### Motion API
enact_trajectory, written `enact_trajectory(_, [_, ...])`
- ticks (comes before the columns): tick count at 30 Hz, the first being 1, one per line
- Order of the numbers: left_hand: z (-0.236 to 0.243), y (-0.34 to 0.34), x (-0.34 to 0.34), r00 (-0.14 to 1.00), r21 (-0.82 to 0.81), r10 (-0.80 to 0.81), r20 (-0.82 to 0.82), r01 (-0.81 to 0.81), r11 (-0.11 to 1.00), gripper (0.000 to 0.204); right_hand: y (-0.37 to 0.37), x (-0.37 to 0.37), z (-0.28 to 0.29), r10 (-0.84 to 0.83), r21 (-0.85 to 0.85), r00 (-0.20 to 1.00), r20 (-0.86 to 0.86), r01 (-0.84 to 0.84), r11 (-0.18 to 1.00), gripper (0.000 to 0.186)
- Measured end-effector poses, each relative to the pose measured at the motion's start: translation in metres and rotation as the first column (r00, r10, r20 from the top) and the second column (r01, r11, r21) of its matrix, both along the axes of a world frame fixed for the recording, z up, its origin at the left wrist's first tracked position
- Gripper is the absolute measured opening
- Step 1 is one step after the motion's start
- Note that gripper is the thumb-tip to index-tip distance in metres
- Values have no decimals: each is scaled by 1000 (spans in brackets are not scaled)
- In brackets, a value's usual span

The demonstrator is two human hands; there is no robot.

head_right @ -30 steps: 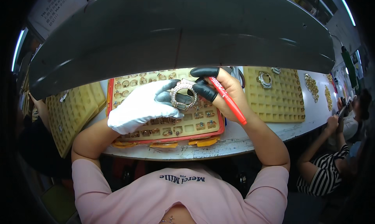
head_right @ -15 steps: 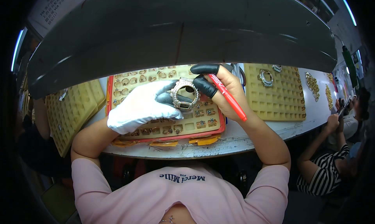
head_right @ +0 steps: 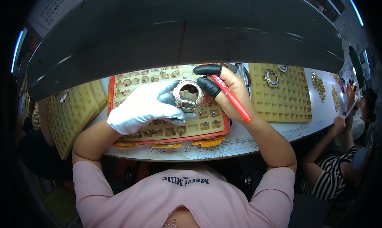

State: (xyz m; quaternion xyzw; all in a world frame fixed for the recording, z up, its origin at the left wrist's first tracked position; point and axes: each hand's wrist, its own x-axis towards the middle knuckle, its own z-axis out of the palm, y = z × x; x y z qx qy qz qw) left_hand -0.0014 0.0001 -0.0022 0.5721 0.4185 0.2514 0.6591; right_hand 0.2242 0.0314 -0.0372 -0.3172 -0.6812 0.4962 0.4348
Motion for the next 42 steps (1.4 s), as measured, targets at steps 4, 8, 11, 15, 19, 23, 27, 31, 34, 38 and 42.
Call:
enact_trajectory(4, [8, -1, 2, 999, -118, 16, 49, -10, 993, 59, -1, 0, 3, 19, -79, 999, -49, -22, 997, 25])
enact_trajectory(8, [9, -4, 4, 933, -339, 114, 343, 9, 941, 61, -1, 2, 6, 39, -75, 999, -28, -41, 996, 25])
enact_trajectory(11, [9, -4, 3, 909, -383, 139, 393, 24, 923, 64, -3, 0, 9, 38, -144, 997, -65, -47, 988, 26])
enact_trajectory(15, [4, 0, 2, 892, -366, 115, 437, 59, 929, 62, 0, 3, 5, 54, -145, 993, -103, -69, 987, 26])
enact_trajectory(19, [3, -1, 0, 877, -386, 142, 460, 54, 921, 63, 1, 4, 2, 86, -100, 987, -135, -100, 990, 26])
enact_trajectory(23, [0, 1, -1, 875, -374, 126, 468, 67, 925, 64, 1, 5, 3, 57, -158, 988, -147, -80, 984, 26])
enact_trajectory(27, [2, 1, 2, 889, -373, 133, 438, 45, 927, 65, 1, 5, 2, 60, -132, 981, -186, -86, 988, 26])
enact_trajectory(31, [4, 0, 4, 903, -343, 130, 409, 20, 939, 61, -1, 5, 5, 65, -113, 989, -134, -80, 990, 27])
enact_trajectory(34, [0, 0, 4, 913, -353, 159, 376, -17, 936, 49, -3, 6, 5, 138, -98, 978, -159, -155, 983, 29])
enact_trajectory(38, [-3, 0, 5, 932, -317, 186, 310, -83, 945, 40, -6, 2, 4, 125, 57, 985, -116, -119, 991, 36])
enact_trajectory(42, [-5, 1, 5, 952, -259, 163, 259, -94, 961, 38, -7, 4, 3, 122, 46, 986, -112, -118, 992, 40])
